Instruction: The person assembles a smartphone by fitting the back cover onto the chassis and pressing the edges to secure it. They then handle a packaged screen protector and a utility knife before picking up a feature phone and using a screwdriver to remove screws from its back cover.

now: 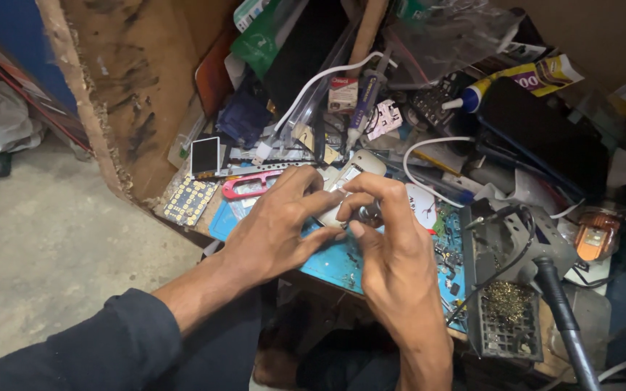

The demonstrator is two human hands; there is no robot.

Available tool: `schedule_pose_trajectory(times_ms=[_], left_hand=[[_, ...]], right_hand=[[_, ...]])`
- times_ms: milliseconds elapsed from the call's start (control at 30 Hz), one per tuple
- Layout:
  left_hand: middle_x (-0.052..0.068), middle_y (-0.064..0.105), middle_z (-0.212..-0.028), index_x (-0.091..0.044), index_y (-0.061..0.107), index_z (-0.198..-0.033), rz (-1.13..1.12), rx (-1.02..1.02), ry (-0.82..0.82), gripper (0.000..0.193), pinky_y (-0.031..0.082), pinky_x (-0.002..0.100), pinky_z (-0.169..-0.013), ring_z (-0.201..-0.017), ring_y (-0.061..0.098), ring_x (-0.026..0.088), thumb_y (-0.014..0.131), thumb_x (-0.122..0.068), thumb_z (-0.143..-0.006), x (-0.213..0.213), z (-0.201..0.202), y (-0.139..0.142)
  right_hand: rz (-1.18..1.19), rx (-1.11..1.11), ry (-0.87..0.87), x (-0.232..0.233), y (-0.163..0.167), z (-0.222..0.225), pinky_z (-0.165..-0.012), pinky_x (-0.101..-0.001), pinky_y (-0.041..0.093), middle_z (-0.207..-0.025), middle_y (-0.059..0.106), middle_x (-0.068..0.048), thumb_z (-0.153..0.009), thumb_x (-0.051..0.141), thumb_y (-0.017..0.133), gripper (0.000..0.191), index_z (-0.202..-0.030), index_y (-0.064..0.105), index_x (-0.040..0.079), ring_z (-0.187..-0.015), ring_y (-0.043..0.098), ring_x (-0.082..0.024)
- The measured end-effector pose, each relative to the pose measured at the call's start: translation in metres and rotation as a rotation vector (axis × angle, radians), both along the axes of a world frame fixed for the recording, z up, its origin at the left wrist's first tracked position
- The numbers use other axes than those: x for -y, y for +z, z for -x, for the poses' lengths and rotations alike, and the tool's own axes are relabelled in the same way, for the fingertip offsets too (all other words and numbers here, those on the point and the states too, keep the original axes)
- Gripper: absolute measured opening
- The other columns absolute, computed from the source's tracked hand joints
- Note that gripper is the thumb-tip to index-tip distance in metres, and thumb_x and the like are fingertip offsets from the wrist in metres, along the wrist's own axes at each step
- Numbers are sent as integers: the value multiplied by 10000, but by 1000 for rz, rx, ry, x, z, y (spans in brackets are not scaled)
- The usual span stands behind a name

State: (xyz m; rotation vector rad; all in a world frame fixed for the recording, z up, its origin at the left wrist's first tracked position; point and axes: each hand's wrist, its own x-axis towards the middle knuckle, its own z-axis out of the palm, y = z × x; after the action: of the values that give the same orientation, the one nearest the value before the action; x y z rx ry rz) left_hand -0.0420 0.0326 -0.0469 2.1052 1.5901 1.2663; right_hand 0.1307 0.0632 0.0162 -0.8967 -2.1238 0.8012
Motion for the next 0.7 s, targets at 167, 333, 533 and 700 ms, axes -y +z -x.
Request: schedule_pose_trajectory(times_ms=[167, 333, 533, 700], left_hand=[[156, 570, -1060, -58, 694, -1219, 2, 9, 0, 467, 497, 435, -866, -1023, 588, 333, 843, -216, -805, 0, 0, -1], [169, 568, -1073, -45, 687, -1233, -10, 8, 2, 497, 494, 436, -872, -1037, 584, 345, 849, -240, -805, 1, 0, 1], [181, 570, -1079, -31, 702, -1167, -18, 24, -18, 445, 497, 428, -863, -1034, 585, 354, 843, -212, -785, 0, 1, 4], [173, 572, -1037, -34, 708, -1217, -3, 55, -13, 355, 499, 418, -867, -1004, 599, 335, 734, -110, -871, 1, 0, 4]], right_hand=[[-154, -52, 0, -3, -2, 1, -739, -334, 530, -1007, 636, -113, -977, -49, 648, 426, -1362, 535, 94, -867, 651, -211], [-58, -142, -56, -7, -11, 3, -754, -303, 549, -1009, 703, -61, -972, -1, 564, 475, -1428, 491, 106, -893, 708, -158], [-9, -215, -15, -8, -16, 4, -852, -290, 581, -1109, 717, -70, -1040, 20, 608, 367, -1379, 470, 55, -990, 719, -158], [-145, -172, 11, -10, -16, 4, -880, -291, 570, -1217, 675, -140, -980, 4, 636, 428, -1398, 544, 16, -1008, 696, -175]])
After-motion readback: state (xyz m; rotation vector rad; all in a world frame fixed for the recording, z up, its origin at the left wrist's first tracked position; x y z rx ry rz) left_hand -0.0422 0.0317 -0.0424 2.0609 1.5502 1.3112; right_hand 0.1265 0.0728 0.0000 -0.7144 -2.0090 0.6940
